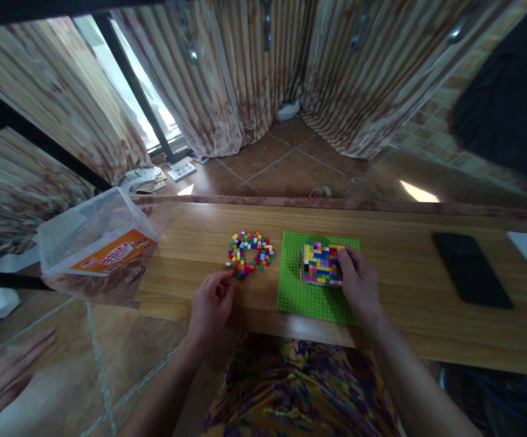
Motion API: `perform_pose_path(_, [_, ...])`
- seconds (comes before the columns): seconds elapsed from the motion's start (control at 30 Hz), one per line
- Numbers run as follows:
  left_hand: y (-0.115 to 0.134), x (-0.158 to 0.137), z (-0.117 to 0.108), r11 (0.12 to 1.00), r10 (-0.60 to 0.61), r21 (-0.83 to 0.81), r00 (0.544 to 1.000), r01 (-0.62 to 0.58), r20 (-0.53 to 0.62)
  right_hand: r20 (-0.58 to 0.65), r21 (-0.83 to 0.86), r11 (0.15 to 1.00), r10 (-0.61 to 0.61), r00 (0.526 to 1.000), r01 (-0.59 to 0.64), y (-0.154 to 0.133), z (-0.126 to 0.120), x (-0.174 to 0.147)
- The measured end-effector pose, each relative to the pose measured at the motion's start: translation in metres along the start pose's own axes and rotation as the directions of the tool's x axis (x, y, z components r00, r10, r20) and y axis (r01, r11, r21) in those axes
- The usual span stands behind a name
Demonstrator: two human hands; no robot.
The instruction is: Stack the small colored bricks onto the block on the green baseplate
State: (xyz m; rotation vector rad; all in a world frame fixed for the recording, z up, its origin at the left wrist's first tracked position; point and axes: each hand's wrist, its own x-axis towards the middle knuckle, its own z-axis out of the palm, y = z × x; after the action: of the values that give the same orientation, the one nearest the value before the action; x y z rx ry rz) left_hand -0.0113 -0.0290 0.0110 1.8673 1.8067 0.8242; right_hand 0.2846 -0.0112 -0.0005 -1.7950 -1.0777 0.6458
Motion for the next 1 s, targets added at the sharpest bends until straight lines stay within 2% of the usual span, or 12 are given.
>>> perform_pose_path(0.2, [0.004, 0.003, 0.011, 0.983, 0.035, 0.180, 0.999, -0.037, 0.012, 0.001, -0.005, 1.000, 0.021, 1.000, -0.021, 0.003, 0.000, 0.000])
perform_pose_path(0.43, [0.009, 0.008, 0.021, 0.965, 0.071, 0.251, 0.997, -0.076, 0.031, 0.022, -0.043, 0.998, 0.039, 0.999, -0.038, 0.007, -0.003, 0.001])
perform_pose_path(0.6, [0.008, 0.008, 0.024, 0.965, 0.112, 0.238, 0.994, -0.112, 0.014, 0.028, -0.021, 0.999, 0.049, 0.998, -0.048, 0.008, -0.003, 0.003])
perform_pose_path(0.7, [0.011, 0.008, 0.023, 0.976, 0.112, 0.192, 0.993, -0.104, -0.032, -0.011, 0.011, 1.000, 0.009, 1.000, -0.009, 0.004, -0.007, 0.002])
perform_pose_path(0.8, [0.020, 0.007, 0.020, 0.995, 0.084, 0.066, 0.995, -0.080, -0.057, -0.110, -0.059, 0.990, -0.136, 0.985, 0.130, -0.011, -0.016, -0.006])
perform_pose_path(0.87, [0.031, 0.006, 0.020, 0.992, 0.031, -0.119, 0.999, -0.035, -0.039, -0.158, -0.136, 0.961, -0.262, 0.952, 0.241, -0.028, -0.020, -0.019])
perform_pose_path(0.93, [0.044, 0.005, 0.022, 0.927, -0.050, -0.370, 0.998, 0.058, 0.031, -0.065, -0.136, 0.928, -0.357, 0.932, 0.346, -0.043, -0.018, -0.036])
perform_pose_path(1.0, [0.058, 0.003, 0.025, 0.788, -0.111, -0.584, 0.978, 0.195, 0.177, 0.111, -0.060, 0.890, -0.444, 0.889, 0.452, -0.053, -0.012, -0.053])
